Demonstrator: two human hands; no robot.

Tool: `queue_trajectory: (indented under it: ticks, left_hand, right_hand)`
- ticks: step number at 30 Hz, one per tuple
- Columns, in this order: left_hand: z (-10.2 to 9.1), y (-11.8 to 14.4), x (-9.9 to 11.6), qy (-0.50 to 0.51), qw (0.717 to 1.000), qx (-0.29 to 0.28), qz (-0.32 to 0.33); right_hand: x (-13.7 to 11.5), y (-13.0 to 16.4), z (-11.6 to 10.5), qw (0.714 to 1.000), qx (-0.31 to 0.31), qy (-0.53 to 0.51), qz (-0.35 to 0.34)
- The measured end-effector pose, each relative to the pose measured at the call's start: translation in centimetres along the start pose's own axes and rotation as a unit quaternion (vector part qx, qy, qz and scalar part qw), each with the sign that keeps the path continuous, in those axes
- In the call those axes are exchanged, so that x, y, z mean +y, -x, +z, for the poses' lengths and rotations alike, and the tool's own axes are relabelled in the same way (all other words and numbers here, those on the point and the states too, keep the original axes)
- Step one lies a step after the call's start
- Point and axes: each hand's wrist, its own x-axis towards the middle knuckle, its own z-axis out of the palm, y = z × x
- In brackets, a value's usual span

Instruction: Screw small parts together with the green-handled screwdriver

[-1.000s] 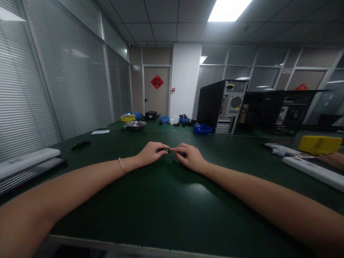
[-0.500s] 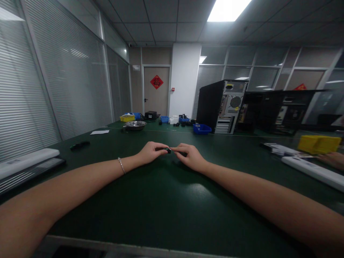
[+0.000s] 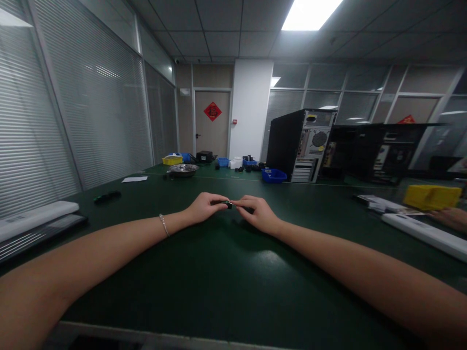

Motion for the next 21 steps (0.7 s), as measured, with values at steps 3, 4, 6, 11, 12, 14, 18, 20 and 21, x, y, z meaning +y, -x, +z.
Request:
queue_trajectory:
  ticks: [3, 4, 6, 11, 12, 14, 18, 20, 21]
  left_hand:
    - [0.0, 0.0, 0.1, 0.016, 1.000, -0.004, -0.011]
    - [0.1, 0.0, 0.1, 0.021, 1.000, -0.003, -0.015]
    - [0.2, -0.1, 0.0, 0.049, 0.999, 0.002, -0.024]
    - [0.6, -0.6, -0.7, 0.211, 0.976, 0.015, -0.052]
    - [0.6, -0.8, -0.8, 0.232, 0.971, 0.013, -0.060]
    - [0.5, -0.9, -0.9, 0.254, 0.964, 0.007, -0.083]
    - [0.3, -0.9, -1.1, 0.286, 0.951, -0.014, -0.114]
    - [0.2, -0.7, -0.9, 0.317, 0.940, -0.029, -0.122]
    - [0.1, -0.7, -0.8, 0.331, 0.935, -0.033, -0.126]
  right_hand:
    - [0.1, 0.0, 0.1, 1.000, 0.000, -0.004, 0.002]
    - [0.1, -0.1, 0.2, 1.000, 0.002, -0.004, 0.003]
    - [0.1, -0.1, 0.2, 1.000, 0.007, -0.001, 0.006]
    - [0.1, -0.2, 0.1, 1.000, 0.014, -0.014, 0.000]
    - [0.1, -0.2, 0.0, 1.000, 0.013, -0.022, -0.008]
    - [0.0, -0.2, 0.0, 0.999, 0.009, -0.032, -0.026]
    - [-0.1, -0.1, -0.1, 0.998, -0.001, -0.033, -0.045]
    - [-0.1, -0.1, 0.0, 0.998, -0.009, -0.032, -0.054]
    - [-0.1, -0.1, 0.0, 0.998, -0.014, -0.031, -0.060]
